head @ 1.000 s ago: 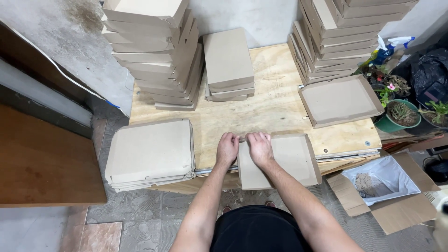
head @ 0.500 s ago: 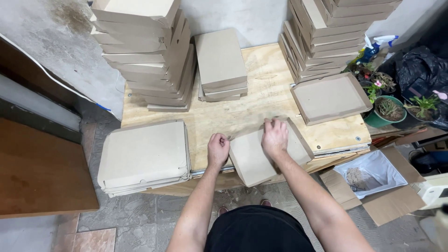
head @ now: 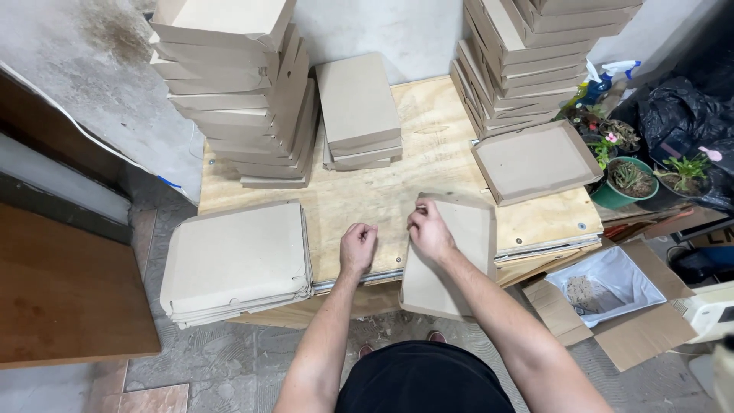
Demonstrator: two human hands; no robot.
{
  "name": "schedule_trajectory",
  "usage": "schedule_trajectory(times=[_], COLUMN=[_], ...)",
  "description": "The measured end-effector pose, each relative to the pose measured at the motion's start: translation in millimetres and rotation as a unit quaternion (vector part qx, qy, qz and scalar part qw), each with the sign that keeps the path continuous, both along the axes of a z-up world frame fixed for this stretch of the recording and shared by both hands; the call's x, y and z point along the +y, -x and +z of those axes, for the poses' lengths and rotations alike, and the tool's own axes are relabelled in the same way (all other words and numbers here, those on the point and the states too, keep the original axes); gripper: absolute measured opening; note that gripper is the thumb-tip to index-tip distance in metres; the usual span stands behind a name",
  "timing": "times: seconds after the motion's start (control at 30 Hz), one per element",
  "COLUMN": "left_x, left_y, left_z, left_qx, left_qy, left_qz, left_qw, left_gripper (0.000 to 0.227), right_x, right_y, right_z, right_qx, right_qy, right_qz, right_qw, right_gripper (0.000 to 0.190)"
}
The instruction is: The person assembles flat cardboard boxes by folding the sides and inserting tabs into slots. They repeatedly pick up a flat box, fold it into shape, and place the finished box onto a growing stack on the left side of the table.
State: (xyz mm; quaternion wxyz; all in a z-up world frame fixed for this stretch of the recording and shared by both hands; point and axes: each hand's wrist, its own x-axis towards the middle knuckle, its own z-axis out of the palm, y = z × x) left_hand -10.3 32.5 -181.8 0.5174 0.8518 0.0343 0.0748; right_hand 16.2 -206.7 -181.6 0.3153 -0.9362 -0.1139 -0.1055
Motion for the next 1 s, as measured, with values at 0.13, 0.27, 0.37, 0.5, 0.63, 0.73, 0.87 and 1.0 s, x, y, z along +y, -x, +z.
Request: schedule_trajectory(times=[0.13,0.27,0.37,0.5,0.63,0.73,0.87,1.0], left_x=[0.8,-0.3,-4.6,-11.9,-12.8,-13.6,-14.4,-15.0], left_y=[0.9,-0.6,2.8,8.2,2.8,2.6,-7.3,-24.2], left_z=[4.2,0.6,13.2,24.9,12.6,15.6,13.9,10.1], left_qx=[0.000,0.011,0.026,0.029,0.028,0.030,0.058,0.120], left_qy=[-0.004,-0.022,-0.046,-0.117,-0.122,-0.131,-0.137,-0.128], left_qz=[-0.002,-0.002,-0.006,-0.012,-0.009,-0.007,-0.001,0.017], left_qw=[1.000,1.000,0.999,0.993,0.992,0.991,0.989,0.984], left_gripper=[0.026,0.020,0.025,0.037,0.041,0.041,0.039,0.026], right_x=[29.5,47.0,53.6,50.3,49.4,49.7,47.8,46.9], right_y=[24.1,38.9,42.2,30.2,32.5,34.2,26.4,28.3], right_z=[30.9,33.9,26.9,-9.3,35.4,48.6,25.3,17.2], right_qx=[0.027,0.041,0.050,0.039,-0.008,0.045,0.050,0.033], right_qy=[0.013,0.023,0.025,0.014,0.080,0.152,0.163,0.169], right_qz=[0.057,0.117,0.133,0.083,0.022,-0.014,-0.017,-0.023], right_qw=[0.998,0.992,0.990,0.996,0.997,0.987,0.985,0.985], right_gripper=[0.012,0.015,0.022,0.027,0.037,0.064,0.061,0.054])
